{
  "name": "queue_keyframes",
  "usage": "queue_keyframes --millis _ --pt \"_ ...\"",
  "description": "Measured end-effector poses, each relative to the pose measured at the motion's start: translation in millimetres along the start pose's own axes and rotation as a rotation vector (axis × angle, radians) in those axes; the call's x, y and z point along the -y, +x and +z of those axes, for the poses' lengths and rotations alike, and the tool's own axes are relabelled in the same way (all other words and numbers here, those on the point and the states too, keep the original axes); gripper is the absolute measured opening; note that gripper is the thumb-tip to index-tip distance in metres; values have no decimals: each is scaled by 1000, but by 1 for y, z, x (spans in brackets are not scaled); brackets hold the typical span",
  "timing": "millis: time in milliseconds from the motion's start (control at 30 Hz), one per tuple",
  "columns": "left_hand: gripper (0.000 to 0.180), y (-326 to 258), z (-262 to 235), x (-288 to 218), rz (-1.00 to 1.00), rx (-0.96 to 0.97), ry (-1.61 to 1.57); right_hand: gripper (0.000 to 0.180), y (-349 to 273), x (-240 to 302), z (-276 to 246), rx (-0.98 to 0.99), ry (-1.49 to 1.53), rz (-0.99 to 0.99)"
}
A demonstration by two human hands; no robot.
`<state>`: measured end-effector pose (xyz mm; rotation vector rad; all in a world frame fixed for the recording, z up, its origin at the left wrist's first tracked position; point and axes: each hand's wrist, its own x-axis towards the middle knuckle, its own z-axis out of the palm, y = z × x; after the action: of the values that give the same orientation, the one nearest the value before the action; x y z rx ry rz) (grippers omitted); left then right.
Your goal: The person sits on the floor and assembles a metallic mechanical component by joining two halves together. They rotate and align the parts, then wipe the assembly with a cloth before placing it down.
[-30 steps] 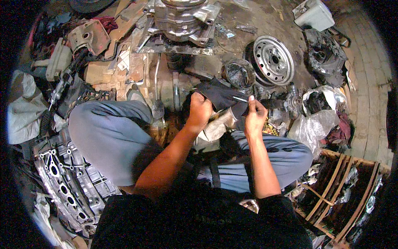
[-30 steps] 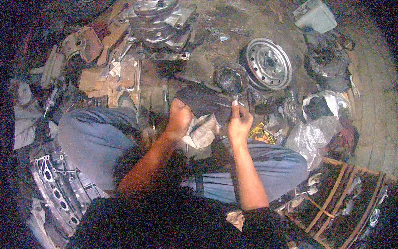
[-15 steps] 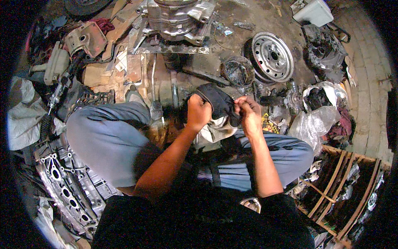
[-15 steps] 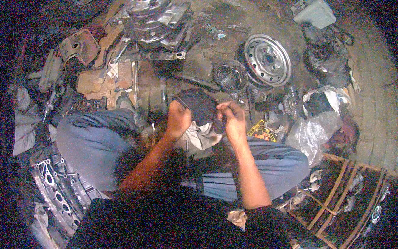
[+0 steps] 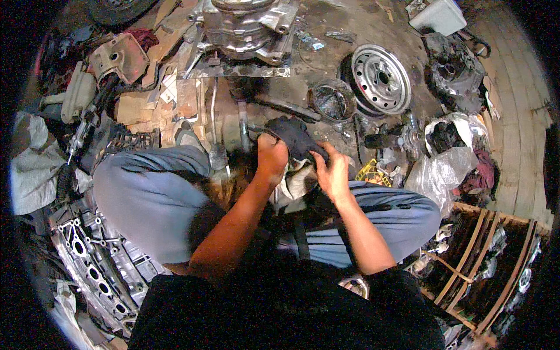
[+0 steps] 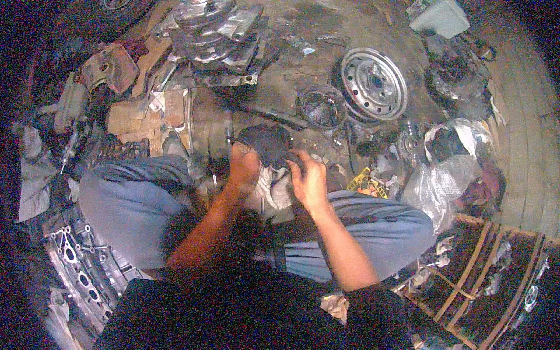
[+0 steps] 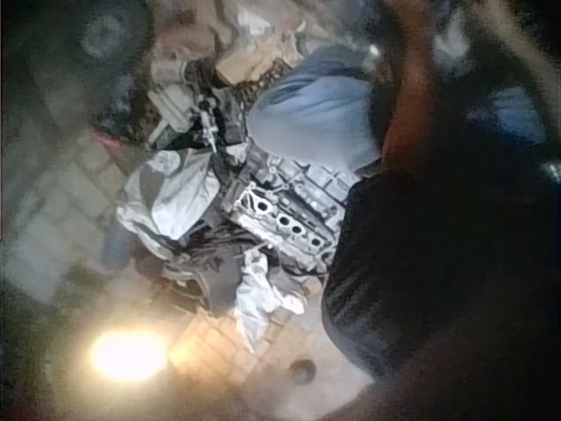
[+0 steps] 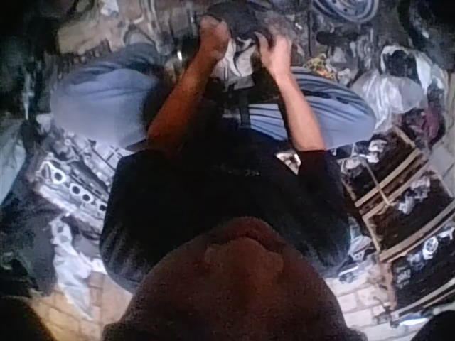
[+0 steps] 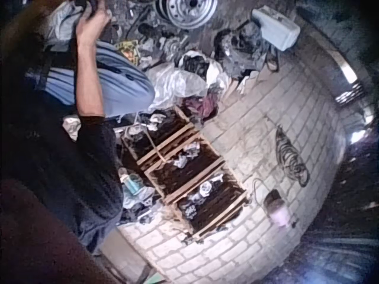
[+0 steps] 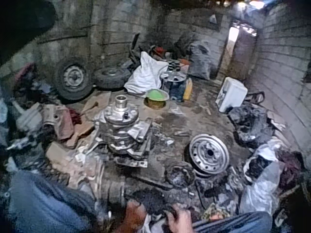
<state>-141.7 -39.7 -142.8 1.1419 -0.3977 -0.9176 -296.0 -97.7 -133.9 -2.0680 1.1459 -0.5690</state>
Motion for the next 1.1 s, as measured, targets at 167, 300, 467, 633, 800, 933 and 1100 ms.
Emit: queue_keyframes --millis 167,300,467,633,800,933,1100 --pt "23 5 -12 14 84 -78 46 17 -1 19 3 -53 -51 -144" --pt "21 0 -1 -2 -94 -164 -4 21 1 10 1 25 -101 -74" --pt "20 -5 -7 7 31 -107 183 28 9 4 4 114 71 223" --pt "11 5 -32 45 61 -142 222 22 -3 5 22 72 15 -20" --pt "18 -4 6 -13 -375 -381 -162 30 1 -2 14 120 50 200" --pt "16 3 -11 12 -186 -90 -326 44 11 14 -1 258 94 385" --pt "14 -4 7 -7 -333 -52 -427 41 6 -25 7 228 1005 840"
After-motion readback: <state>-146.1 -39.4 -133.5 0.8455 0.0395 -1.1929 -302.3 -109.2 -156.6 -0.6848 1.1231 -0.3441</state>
